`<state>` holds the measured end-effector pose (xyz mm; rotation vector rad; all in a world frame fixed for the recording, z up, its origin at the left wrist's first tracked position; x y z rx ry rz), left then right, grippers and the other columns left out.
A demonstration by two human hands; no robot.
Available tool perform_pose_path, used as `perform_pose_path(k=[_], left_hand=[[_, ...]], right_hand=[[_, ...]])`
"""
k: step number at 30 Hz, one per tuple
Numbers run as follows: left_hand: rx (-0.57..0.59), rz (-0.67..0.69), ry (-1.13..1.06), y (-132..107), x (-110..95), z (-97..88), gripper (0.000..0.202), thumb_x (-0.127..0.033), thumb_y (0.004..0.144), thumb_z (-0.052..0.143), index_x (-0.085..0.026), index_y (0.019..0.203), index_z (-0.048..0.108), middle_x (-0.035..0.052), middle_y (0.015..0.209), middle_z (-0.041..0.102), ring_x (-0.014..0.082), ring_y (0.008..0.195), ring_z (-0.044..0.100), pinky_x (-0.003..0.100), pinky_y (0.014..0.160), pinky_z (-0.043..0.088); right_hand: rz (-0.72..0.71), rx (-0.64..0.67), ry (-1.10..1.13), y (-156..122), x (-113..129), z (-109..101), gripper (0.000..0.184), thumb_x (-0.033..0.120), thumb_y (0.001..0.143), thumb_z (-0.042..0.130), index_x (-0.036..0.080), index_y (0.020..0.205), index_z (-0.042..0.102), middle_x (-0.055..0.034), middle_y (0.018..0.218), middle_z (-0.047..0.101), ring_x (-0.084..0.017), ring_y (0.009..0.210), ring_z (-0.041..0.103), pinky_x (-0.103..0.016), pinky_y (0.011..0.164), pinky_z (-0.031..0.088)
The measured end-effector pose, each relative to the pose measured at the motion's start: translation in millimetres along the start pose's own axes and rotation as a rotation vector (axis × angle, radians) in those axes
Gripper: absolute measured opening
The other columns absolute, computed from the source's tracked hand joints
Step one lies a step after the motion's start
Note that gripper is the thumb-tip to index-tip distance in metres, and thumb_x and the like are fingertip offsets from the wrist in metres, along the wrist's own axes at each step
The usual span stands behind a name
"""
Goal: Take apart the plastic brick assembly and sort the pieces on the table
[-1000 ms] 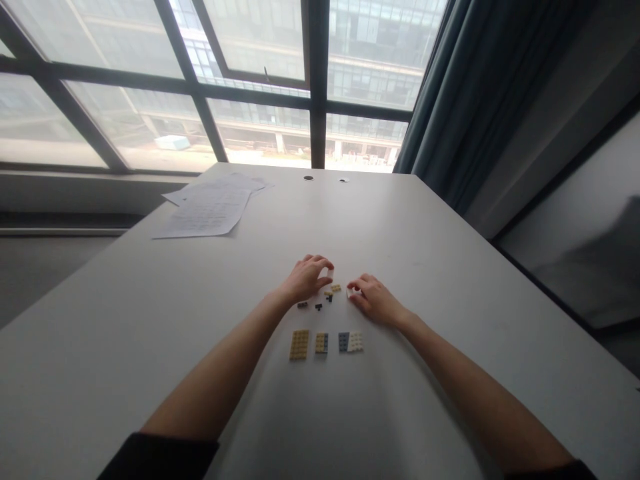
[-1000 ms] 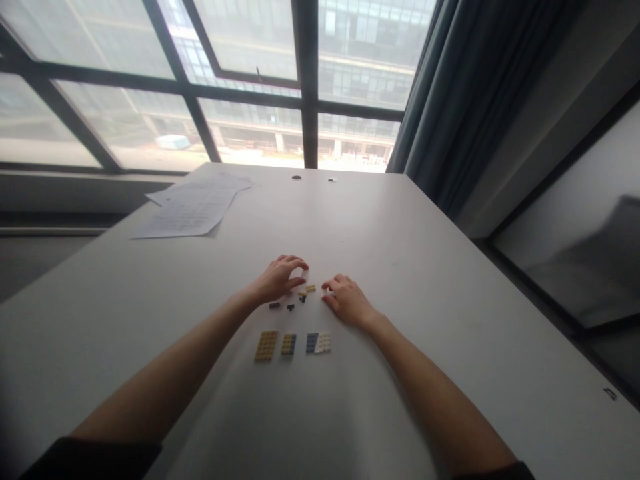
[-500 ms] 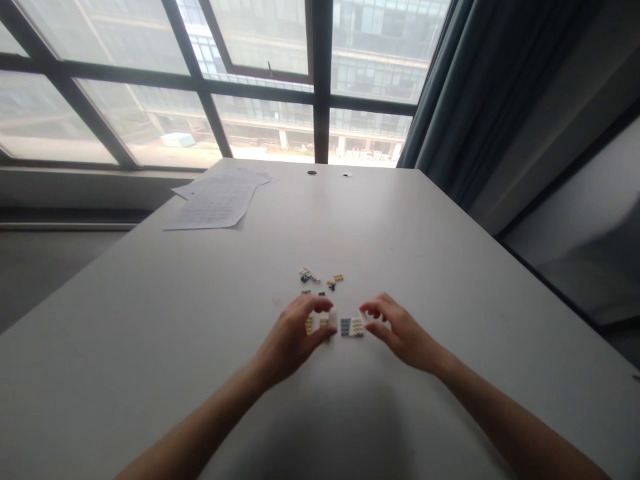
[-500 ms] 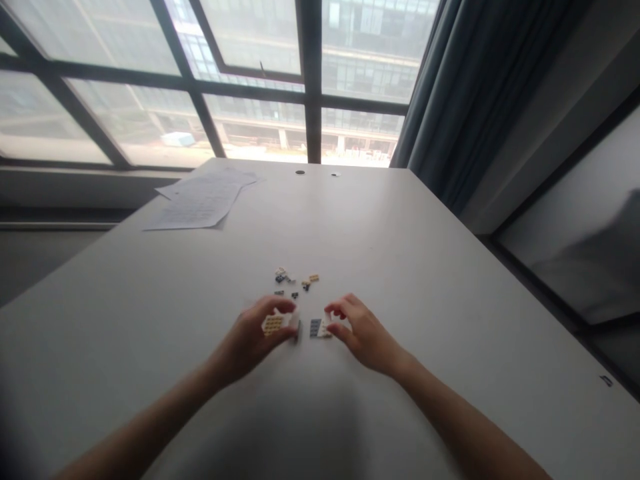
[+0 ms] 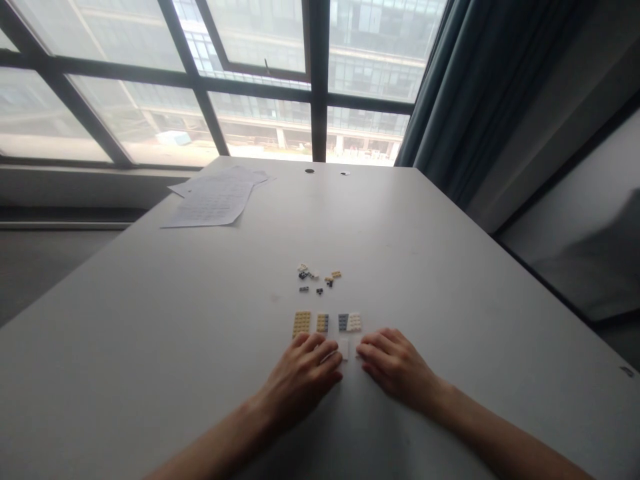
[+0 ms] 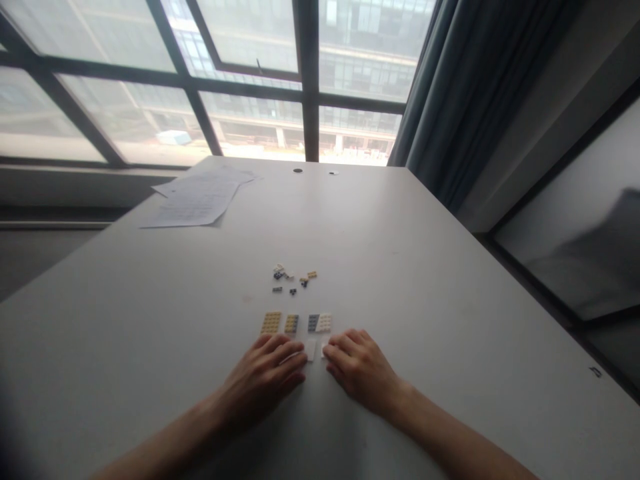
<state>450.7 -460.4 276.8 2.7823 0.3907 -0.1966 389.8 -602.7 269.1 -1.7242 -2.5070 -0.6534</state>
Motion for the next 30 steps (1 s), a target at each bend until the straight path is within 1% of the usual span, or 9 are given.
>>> perform_pose_path(k=[3,10,17,22,26,30], left_hand=[[0.015,0.008,-0.002,-1.8,-2.9,1.7,0.018,-0.024,0.089,0.054,-0.023,0.107,0.058,0.0047,0.096,0.064,0.0199,0.089,0.054,0.036,0.080,0.039],[0.028,0.012,0.023,5.1,-5.5,6.1,0.025,-0.030,0.090,0.053,-0.020,0.113,0.056,0.0076,0.102,0.063,0.0228,0.094,0.054,0.038,0.084,0.039],[0.056,-0.008,-0.017,4.5,-3.6,8.9,0.029,-0.029,0.090,0.053,-0.020,0.118,0.053,0.0063,0.107,0.063,0.0229,0.096,0.053,0.038,0.085,0.038],[0.060,-0.007,-0.044,4.5,-0.9,8.6,0.029,-0.031,0.089,0.054,-0.022,0.117,0.054,0.0051,0.107,0.063,0.0220,0.096,0.053,0.038,0.086,0.038],[0.058,-0.001,-0.048,5.7,-0.9,7.4,0.029,-0.031,0.089,0.055,-0.022,0.116,0.055,0.0061,0.106,0.063,0.0213,0.095,0.054,0.037,0.086,0.039],[0.046,0.007,-0.046,4.8,-3.9,7.5,0.030,-0.030,0.088,0.057,-0.022,0.116,0.055,0.0056,0.104,0.063,0.0204,0.094,0.055,0.036,0.086,0.041]], right_hand=[[-0.007,-0.012,0.004,-2.2,1.8,0.8,0.022,0.022,0.092,0.050,0.020,0.112,0.059,-0.0090,0.103,0.065,-0.020,0.093,0.055,-0.036,0.084,0.043],[0.021,-0.006,0.003,-2.5,-0.2,5.2,0.025,0.024,0.091,0.050,0.018,0.115,0.058,-0.0109,0.110,0.063,-0.023,0.096,0.053,-0.040,0.087,0.043],[0.041,0.000,0.009,-4.4,-0.8,6.1,0.027,0.024,0.091,0.050,0.017,0.116,0.057,-0.0111,0.112,0.062,-0.024,0.099,0.052,-0.041,0.088,0.043],[0.051,-0.005,0.010,-4.6,-1.4,5.7,0.027,0.025,0.091,0.050,0.017,0.115,0.057,-0.0112,0.111,0.062,-0.025,0.098,0.053,-0.041,0.086,0.043],[0.046,-0.012,0.009,-4.6,-0.5,5.2,0.027,0.024,0.091,0.050,0.017,0.116,0.057,-0.0111,0.111,0.062,-0.024,0.099,0.053,-0.041,0.087,0.044],[0.031,-0.053,0.009,-4.1,1.8,1.4,0.025,0.023,0.091,0.050,0.016,0.114,0.057,-0.0112,0.108,0.063,-0.024,0.096,0.054,-0.041,0.085,0.045]])
Point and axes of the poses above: each hand's wrist, its own y-axis towards the middle knuckle, its own z-axis out of the palm, x = y × z, the point moved 6 cm from there along y, towards the middle knuckle
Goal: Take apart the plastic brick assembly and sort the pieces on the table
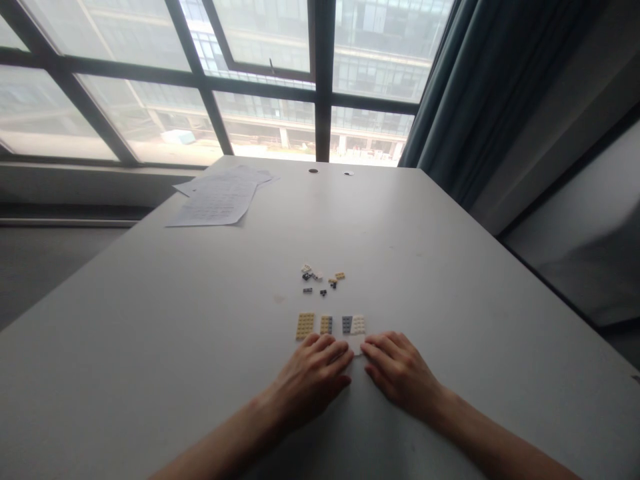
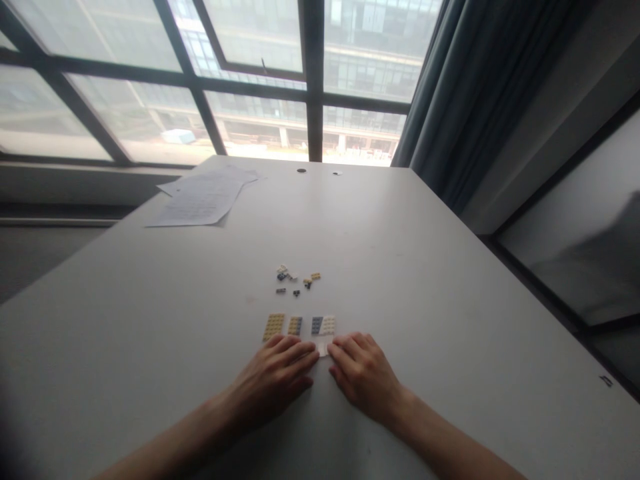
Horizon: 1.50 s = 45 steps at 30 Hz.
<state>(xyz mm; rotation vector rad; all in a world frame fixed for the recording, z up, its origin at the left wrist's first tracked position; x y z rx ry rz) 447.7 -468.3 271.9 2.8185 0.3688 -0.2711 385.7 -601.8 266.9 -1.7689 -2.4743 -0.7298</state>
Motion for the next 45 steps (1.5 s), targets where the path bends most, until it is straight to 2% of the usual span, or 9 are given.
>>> perform_pose_path(k=[5,10,14,19,31,35,37,41,45], left_hand=[[-0.158,0.002,-0.007,0,20,-24.3,0.024,-0.029,0.089,0.056,-0.022,0.111,0.060,0.0061,0.102,0.066,0.0195,0.091,0.057,0.034,0.084,0.043],[-0.335,-0.379,-0.043,5,104,-55.3,0.020,-0.029,0.087,0.055,-0.020,0.101,0.065,0.0061,0.098,0.067,0.0209,0.092,0.058,0.035,0.083,0.046],[-0.276,-0.589,-0.048,11,147,-49.0,0.022,-0.031,0.083,0.057,-0.020,0.099,0.067,0.0055,0.095,0.067,0.0237,0.094,0.058,0.037,0.085,0.045],[-0.258,-0.735,-0.032,24,162,-37.6,0.028,-0.039,0.079,0.061,-0.020,0.099,0.067,0.0047,0.091,0.068,0.0237,0.091,0.059,0.035,0.083,0.044],[-0.276,-0.765,-0.083,23,172,-35.5,0.019,-0.032,0.079,0.058,-0.020,0.087,0.071,0.0051,0.089,0.068,0.0218,0.082,0.061,0.035,0.081,0.046],[-0.357,-0.690,-0.185,10,157,-49.5,0.018,-0.030,0.082,0.056,-0.020,0.092,0.067,0.0038,0.087,0.067,0.0188,0.078,0.061,0.032,0.077,0.048],[-0.456,-0.582,-0.273,7,137,-59.7,0.015,-0.029,0.082,0.057,-0.021,0.092,0.066,0.0032,0.086,0.066,0.0173,0.076,0.060,0.032,0.075,0.049],[-0.591,-0.414,-0.427,7,95,-72.4,0.010,-0.026,0.082,0.062,-0.021,0.090,0.063,0.0025,0.086,0.066,0.0148,0.076,0.058,0.028,0.072,0.048],[-0.611,-0.432,-0.621,13,71,-68.4,0.011,-0.026,0.080,0.064,-0.019,0.088,0.064,0.0022,0.082,0.067,0.0144,0.074,0.059,0.028,0.072,0.048]], right_hand=[[0.002,-0.056,0.039,-1,-1,-5,0.027,0.022,0.091,0.049,0.016,0.116,0.056,-0.0119,0.107,0.062,-0.024,0.094,0.054,-0.041,0.082,0.048],[0.026,-0.104,0.079,4,-9,-11,0.027,0.020,0.090,0.050,0.018,0.116,0.057,-0.0112,0.105,0.062,-0.023,0.093,0.056,-0.040,0.081,0.050],[0.049,-0.115,0.080,16,-18,-14,0.026,0.020,0.089,0.051,0.018,0.114,0.059,-0.0107,0.103,0.063,-0.023,0.093,0.057,-0.040,0.081,0.051],[0.096,-0.132,0.111,37,-31,-14,0.022,0.021,0.089,0.053,0.020,0.110,0.061,-0.0098,0.104,0.063,-0.023,0.095,0.057,-0.041,0.083,0.051],[0.179,-0.108,0.152,96,-51,4,0.022,0.017,0.084,0.060,0.020,0.105,0.064,-0.0080,0.106,0.063,-0.023,0.098,0.055,-0.040,0.089,0.048],[0.199,-0.126,0.253,95,-48,-2,0.021,0.018,0.083,0.059,0.021,0.104,0.066,-0.0081,0.106,0.063,-0.023,0.100,0.055,-0.042,0.091,0.045],[0.284,-0.124,0.420,92,-46,-3,0.020,0.020,0.082,0.061,0.021,0.101,0.067,-0.0075,0.102,0.065,-0.022,0.094,0.058,-0.041,0.087,0.047],[0.571,-0.082,1.091,88,-37,7,0.022,0.028,0.081,0.063,0.020,0.102,0.066,-0.0055,0.092,0.069,-0.017,0.076,0.062,-0.034,0.072,0.052],[0.557,-0.158,1.341,93,-15,1,0.027,0.026,0.073,0.072,0.020,0.099,0.068,-0.0035,0.090,0.071,-0.016,0.080,0.065,-0.030,0.074,0.052]])
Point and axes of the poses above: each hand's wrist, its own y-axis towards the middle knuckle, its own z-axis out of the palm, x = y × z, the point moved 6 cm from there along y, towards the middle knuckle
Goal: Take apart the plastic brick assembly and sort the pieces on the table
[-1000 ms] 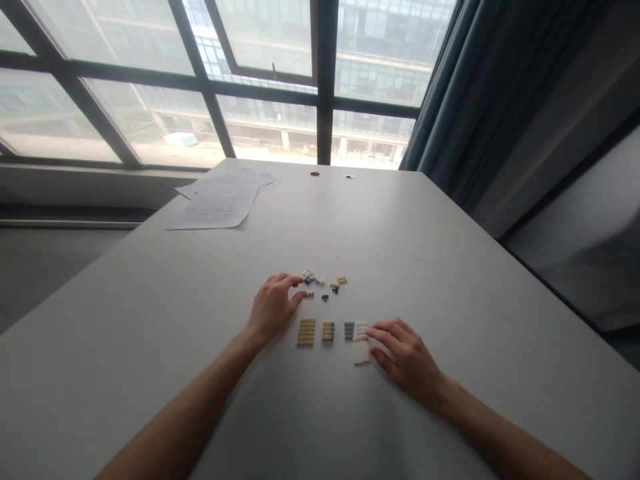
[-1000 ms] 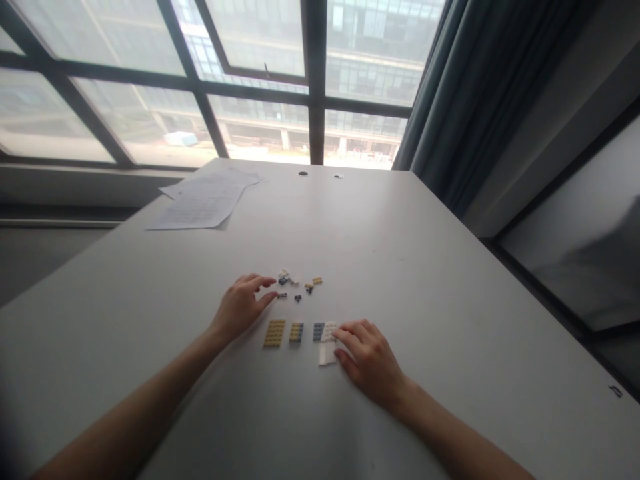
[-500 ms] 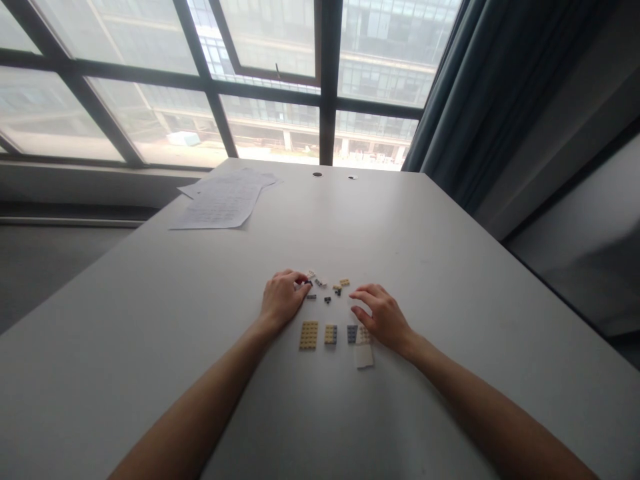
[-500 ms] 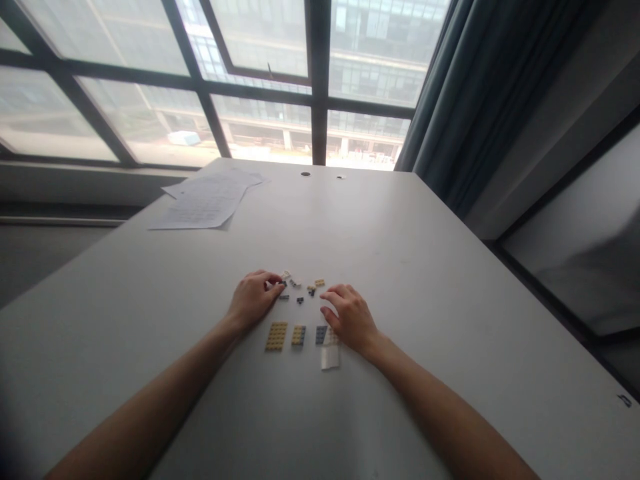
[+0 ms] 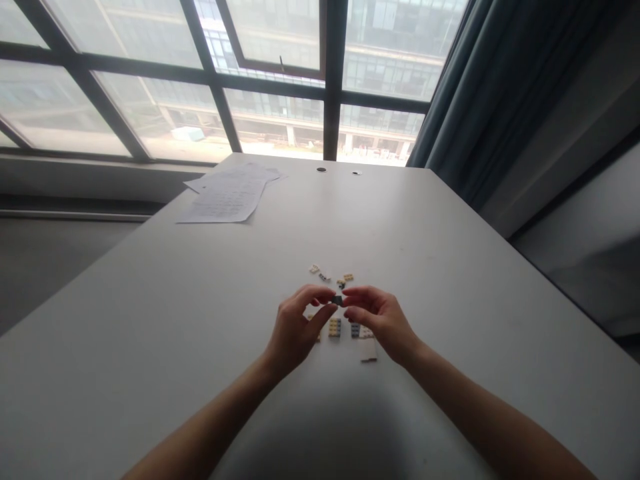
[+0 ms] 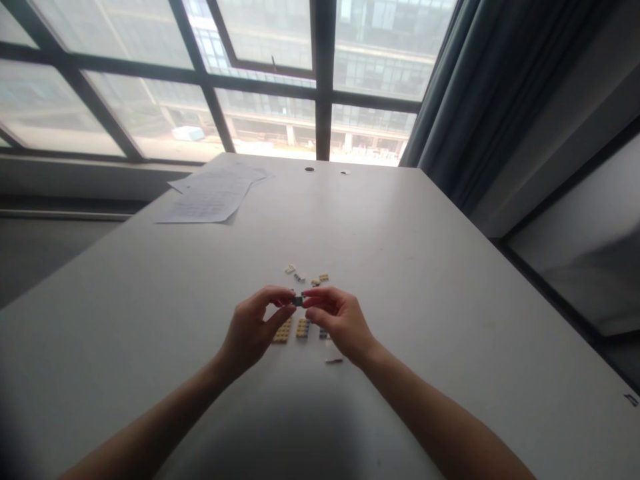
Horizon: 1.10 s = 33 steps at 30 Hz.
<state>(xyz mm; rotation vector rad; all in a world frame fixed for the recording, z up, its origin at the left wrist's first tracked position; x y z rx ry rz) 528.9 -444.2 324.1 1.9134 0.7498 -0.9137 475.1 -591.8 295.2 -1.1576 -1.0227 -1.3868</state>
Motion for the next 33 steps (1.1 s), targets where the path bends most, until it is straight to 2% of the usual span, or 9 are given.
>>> perform_pose_path(k=[5,7,13,18,22,25,28,30,33], left_hand=[[0.051,-0.348,-0.467,-12,11,24.0,0.020,-0.034,0.079,0.065,-0.015,0.084,0.062,0.0027,0.074,0.066,0.0150,0.071,0.061,0.027,0.068,0.049],[0.067,-0.439,-0.592,-16,14,31.1,0.024,-0.037,0.078,0.066,-0.014,0.084,0.062,0.0021,0.071,0.064,0.0141,0.069,0.060,0.026,0.066,0.049],[0.099,-0.496,-0.712,-21,17,37.7,0.026,-0.038,0.076,0.069,-0.014,0.084,0.061,0.0027,0.072,0.064,0.0129,0.066,0.060,0.024,0.062,0.047],[0.059,-0.345,-0.463,-19,9,29.7,0.024,-0.033,0.072,0.073,-0.015,0.083,0.061,0.0020,0.073,0.065,0.0129,0.065,0.060,0.023,0.061,0.048],[0.077,-0.138,-0.092,-20,-4,19.1,0.015,-0.031,0.077,0.067,-0.017,0.082,0.062,0.0029,0.075,0.066,0.0145,0.068,0.061,0.026,0.067,0.049],[0.168,0.051,0.189,-27,-11,19.5,0.009,-0.028,0.081,0.064,-0.019,0.082,0.063,0.0036,0.077,0.066,0.0155,0.072,0.060,0.028,0.070,0.048],[0.295,0.181,0.372,-39,-8,30.5,0.005,-0.024,0.084,0.061,-0.020,0.082,0.062,0.0039,0.078,0.066,0.0175,0.078,0.059,0.030,0.074,0.046],[0.370,0.196,0.449,-46,-2,40.1,0.002,-0.022,0.083,0.061,-0.020,0.082,0.062,0.0037,0.078,0.066,0.0188,0.080,0.058,0.031,0.074,0.046],[0.445,0.159,0.513,-50,6,52.5,0.002,-0.020,0.081,0.064,-0.020,0.083,0.063,0.0029,0.078,0.066,0.0190,0.079,0.059,0.030,0.073,0.045]], right_hand=[[-0.193,-0.074,-0.156,-7,18,5,0.013,0.027,0.079,0.068,0.019,0.089,0.071,-0.0032,0.082,0.070,-0.017,0.076,0.066,-0.030,0.072,0.054],[-0.238,-0.090,-0.236,-8,20,3,0.013,0.028,0.081,0.065,0.019,0.087,0.072,-0.0036,0.082,0.068,-0.016,0.071,0.065,-0.029,0.069,0.055],[-0.218,-0.093,-0.277,-6,19,1,0.013,0.028,0.081,0.065,0.019,0.085,0.071,-0.0036,0.079,0.068,-0.015,0.069,0.063,-0.027,0.063,0.053],[-0.154,-0.075,-0.279,-9,16,1,0.010,0.027,0.079,0.065,0.018,0.082,0.069,-0.0008,0.072,0.067,-0.013,0.063,0.059,-0.025,0.060,0.049],[-0.220,-0.055,-0.423,-14,17,-7,0.010,0.027,0.081,0.064,0.019,0.086,0.069,-0.0006,0.075,0.065,-0.013,0.065,0.058,-0.025,0.061,0.048],[-0.323,-0.086,-0.623,-22,18,-21,0.010,0.025,0.083,0.062,0.020,0.090,0.068,-0.0019,0.081,0.064,-0.013,0.067,0.057,-0.026,0.062,0.049],[-0.451,-0.047,-0.849,-36,14,-30,0.012,0.021,0.087,0.058,0.022,0.094,0.067,-0.0046,0.089,0.065,-0.016,0.079,0.059,-0.030,0.071,0.050],[-0.568,0.045,-1.002,-48,8,-29,0.017,0.019,0.088,0.055,0.023,0.099,0.067,-0.0058,0.093,0.066,-0.019,0.086,0.059,-0.033,0.077,0.050],[-0.697,0.191,-1.185,-63,-4,-21,0.020,0.019,0.090,0.053,0.024,0.104,0.065,-0.0067,0.096,0.067,-0.019,0.086,0.059,-0.035,0.078,0.050]])
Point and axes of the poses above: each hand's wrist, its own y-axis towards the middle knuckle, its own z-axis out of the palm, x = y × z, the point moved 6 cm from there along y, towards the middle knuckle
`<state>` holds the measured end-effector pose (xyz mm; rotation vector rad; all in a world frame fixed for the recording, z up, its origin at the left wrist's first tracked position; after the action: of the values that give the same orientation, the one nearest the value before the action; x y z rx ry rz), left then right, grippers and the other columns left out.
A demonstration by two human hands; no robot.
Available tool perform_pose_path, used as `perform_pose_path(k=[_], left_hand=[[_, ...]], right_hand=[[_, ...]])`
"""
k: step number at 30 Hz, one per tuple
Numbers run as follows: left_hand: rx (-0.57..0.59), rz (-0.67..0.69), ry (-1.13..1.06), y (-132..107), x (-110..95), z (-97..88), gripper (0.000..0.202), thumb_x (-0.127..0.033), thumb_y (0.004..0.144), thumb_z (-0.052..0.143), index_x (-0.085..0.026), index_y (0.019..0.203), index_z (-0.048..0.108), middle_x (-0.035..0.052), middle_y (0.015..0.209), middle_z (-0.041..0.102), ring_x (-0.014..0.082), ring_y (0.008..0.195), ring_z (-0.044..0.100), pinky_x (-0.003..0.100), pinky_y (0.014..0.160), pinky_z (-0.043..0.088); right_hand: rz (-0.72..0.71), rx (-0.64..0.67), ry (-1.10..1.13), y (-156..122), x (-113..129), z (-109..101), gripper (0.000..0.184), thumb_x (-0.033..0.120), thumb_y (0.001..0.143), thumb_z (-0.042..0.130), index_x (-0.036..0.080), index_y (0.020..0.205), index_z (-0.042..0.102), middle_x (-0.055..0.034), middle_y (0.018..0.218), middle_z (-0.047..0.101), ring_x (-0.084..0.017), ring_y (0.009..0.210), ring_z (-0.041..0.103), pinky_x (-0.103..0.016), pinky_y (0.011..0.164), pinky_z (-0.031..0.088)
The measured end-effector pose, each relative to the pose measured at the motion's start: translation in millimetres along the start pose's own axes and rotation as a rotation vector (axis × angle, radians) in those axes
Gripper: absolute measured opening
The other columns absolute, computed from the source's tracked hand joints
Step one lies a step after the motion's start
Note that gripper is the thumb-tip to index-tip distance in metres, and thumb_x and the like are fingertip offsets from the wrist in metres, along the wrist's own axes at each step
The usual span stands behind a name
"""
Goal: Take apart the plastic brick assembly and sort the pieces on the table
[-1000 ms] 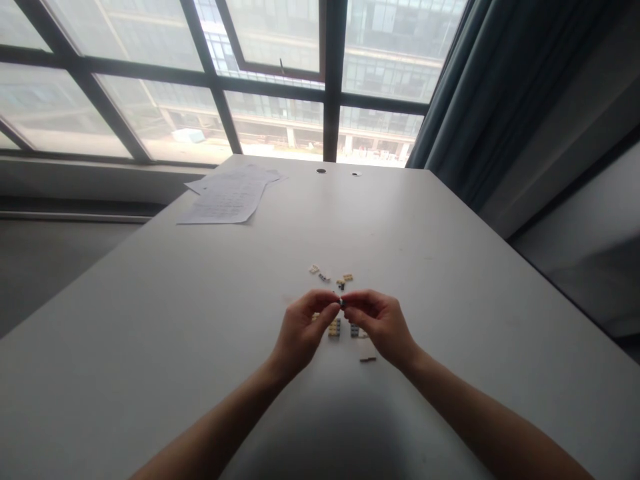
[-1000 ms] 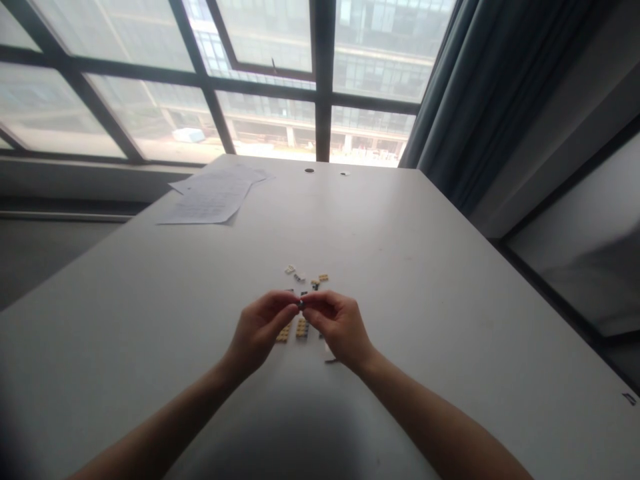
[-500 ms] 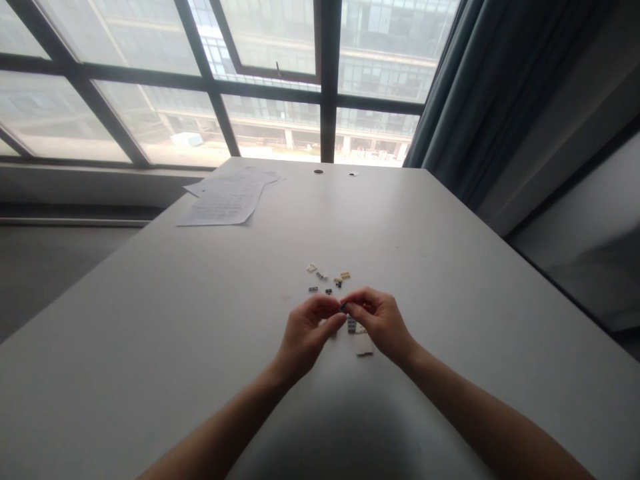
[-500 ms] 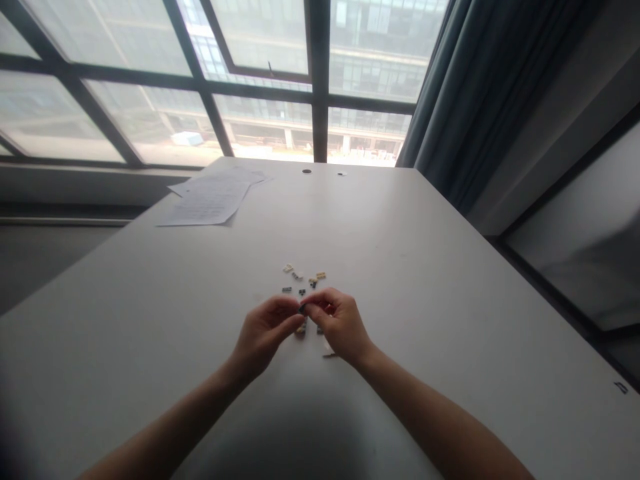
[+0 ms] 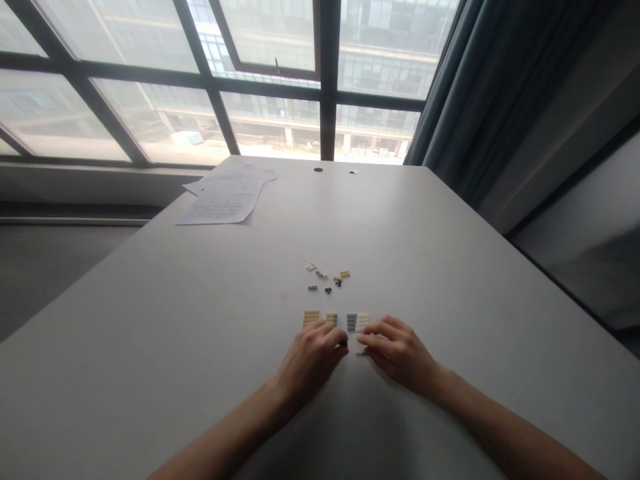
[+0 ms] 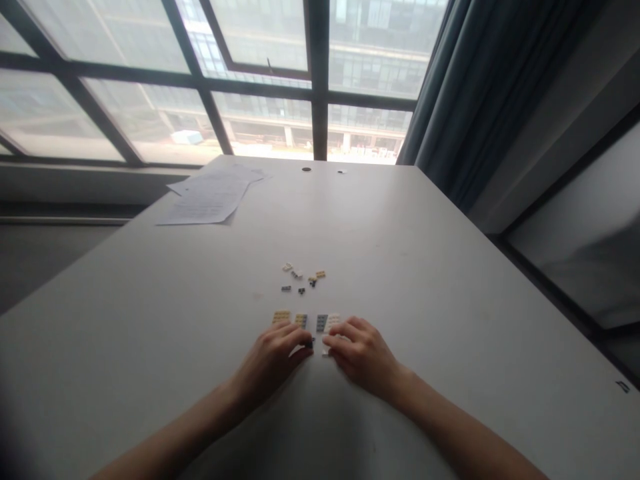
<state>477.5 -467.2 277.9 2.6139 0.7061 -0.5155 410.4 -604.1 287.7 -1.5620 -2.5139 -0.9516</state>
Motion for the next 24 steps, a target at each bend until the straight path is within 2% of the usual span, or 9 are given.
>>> perform_pose_path(k=[3,7,13,17,24], left_hand=[[0.051,-0.035,0.024,3,1,7.6,0.002,-0.020,0.081,0.065,-0.020,0.082,0.063,0.0024,0.078,0.065,0.0189,0.078,0.060,0.029,0.073,0.045],[0.080,-0.058,0.025,3,1,9.7,0.003,-0.021,0.081,0.065,-0.019,0.082,0.063,0.0025,0.079,0.065,0.0188,0.078,0.059,0.029,0.072,0.044],[0.050,-0.051,0.035,-2,4,9.0,0.009,-0.023,0.081,0.066,-0.021,0.089,0.064,0.0034,0.083,0.064,0.0196,0.082,0.059,0.031,0.075,0.045],[0.023,-0.031,0.072,-3,4,8.4,0.006,-0.024,0.084,0.061,-0.021,0.085,0.066,0.0035,0.079,0.063,0.0180,0.078,0.058,0.030,0.073,0.044],[0.023,0.024,0.135,-1,-5,8.7,0.014,-0.025,0.089,0.054,-0.021,0.085,0.067,0.0033,0.073,0.063,0.0184,0.075,0.057,0.030,0.072,0.042]], right_hand=[[-0.066,0.025,-0.085,-6,7,6,0.017,0.020,0.090,0.052,0.022,0.101,0.064,-0.0073,0.096,0.068,-0.019,0.085,0.059,-0.035,0.077,0.049],[-0.059,0.047,-0.106,-8,7,11,0.015,0.018,0.091,0.050,0.021,0.095,0.064,-0.0068,0.091,0.068,-0.019,0.085,0.059,-0.034,0.078,0.049],[-0.031,0.048,-0.069,-9,6,10,0.017,0.017,0.092,0.047,0.021,0.095,0.063,-0.0063,0.086,0.067,-0.018,0.083,0.059,-0.032,0.078,0.049],[-0.024,0.034,-0.056,-10,5,10,0.017,0.017,0.093,0.047,0.021,0.095,0.063,-0.0064,0.086,0.067,-0.018,0.082,0.059,-0.032,0.077,0.049],[-0.010,0.050,-0.061,-13,3,13,0.019,0.016,0.093,0.045,0.020,0.095,0.063,-0.0064,0.087,0.067,-0.019,0.082,0.058,-0.033,0.077,0.049]])
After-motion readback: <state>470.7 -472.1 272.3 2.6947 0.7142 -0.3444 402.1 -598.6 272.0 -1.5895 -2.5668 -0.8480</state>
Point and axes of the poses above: each hand's wrist, its own y-axis towards the middle knuckle, its own z-axis out of the palm, x = y × z, the point moved 6 cm from there along y, towards the middle knuckle
